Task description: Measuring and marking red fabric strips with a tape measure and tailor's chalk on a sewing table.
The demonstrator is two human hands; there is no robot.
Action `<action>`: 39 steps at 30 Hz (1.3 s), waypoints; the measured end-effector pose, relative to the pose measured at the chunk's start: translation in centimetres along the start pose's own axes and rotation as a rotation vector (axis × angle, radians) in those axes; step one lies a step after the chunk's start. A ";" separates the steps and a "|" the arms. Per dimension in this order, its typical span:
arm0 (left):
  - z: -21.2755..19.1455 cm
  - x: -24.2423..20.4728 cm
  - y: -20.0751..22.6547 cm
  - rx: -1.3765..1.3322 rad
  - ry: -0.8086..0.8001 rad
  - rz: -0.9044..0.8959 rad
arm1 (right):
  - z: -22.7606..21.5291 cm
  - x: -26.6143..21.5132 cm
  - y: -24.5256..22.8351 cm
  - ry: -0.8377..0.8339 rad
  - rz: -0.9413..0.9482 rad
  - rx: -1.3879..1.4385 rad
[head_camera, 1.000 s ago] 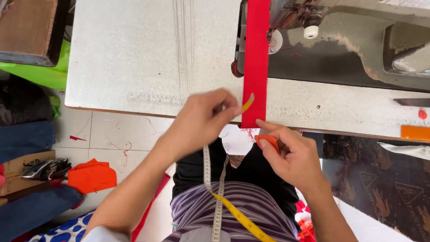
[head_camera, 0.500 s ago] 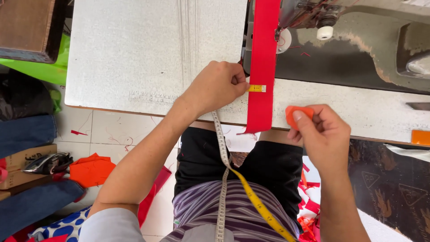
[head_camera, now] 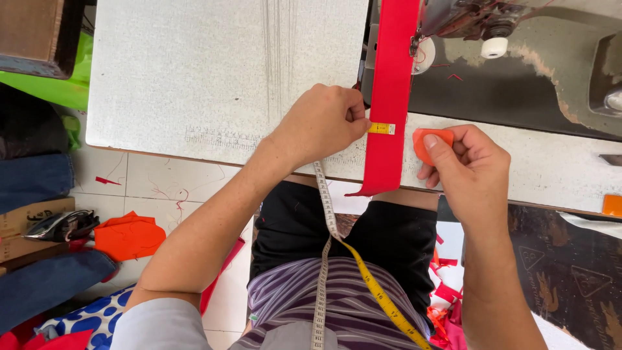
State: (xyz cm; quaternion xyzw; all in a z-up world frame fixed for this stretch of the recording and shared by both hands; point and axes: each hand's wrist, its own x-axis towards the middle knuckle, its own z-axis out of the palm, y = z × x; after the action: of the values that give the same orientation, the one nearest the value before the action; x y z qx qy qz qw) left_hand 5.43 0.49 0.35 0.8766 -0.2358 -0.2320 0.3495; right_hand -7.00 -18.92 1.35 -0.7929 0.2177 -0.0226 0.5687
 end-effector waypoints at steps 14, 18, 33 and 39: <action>1.5 0.6 -1.2 0.077 0.104 0.097 | 1.0 2.0 1.2 -0.041 -0.234 -0.020; 1.4 0.2 -0.8 0.116 0.130 0.102 | 1.4 1.9 -0.2 -0.039 -0.175 -0.062; 0.8 -0.3 0.3 0.196 0.484 0.419 | 2.1 2.3 0.5 0.037 -0.268 -0.279; 3.7 1.7 -1.2 0.340 0.515 0.683 | 1.0 -0.3 -5.7 -0.290 0.172 -0.726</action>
State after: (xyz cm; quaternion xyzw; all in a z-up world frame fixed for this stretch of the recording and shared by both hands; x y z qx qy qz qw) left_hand 4.97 -1.62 -3.33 0.8227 -0.4513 0.1639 0.3043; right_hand -5.17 -16.42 6.30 -0.9161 0.1947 0.2157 0.2763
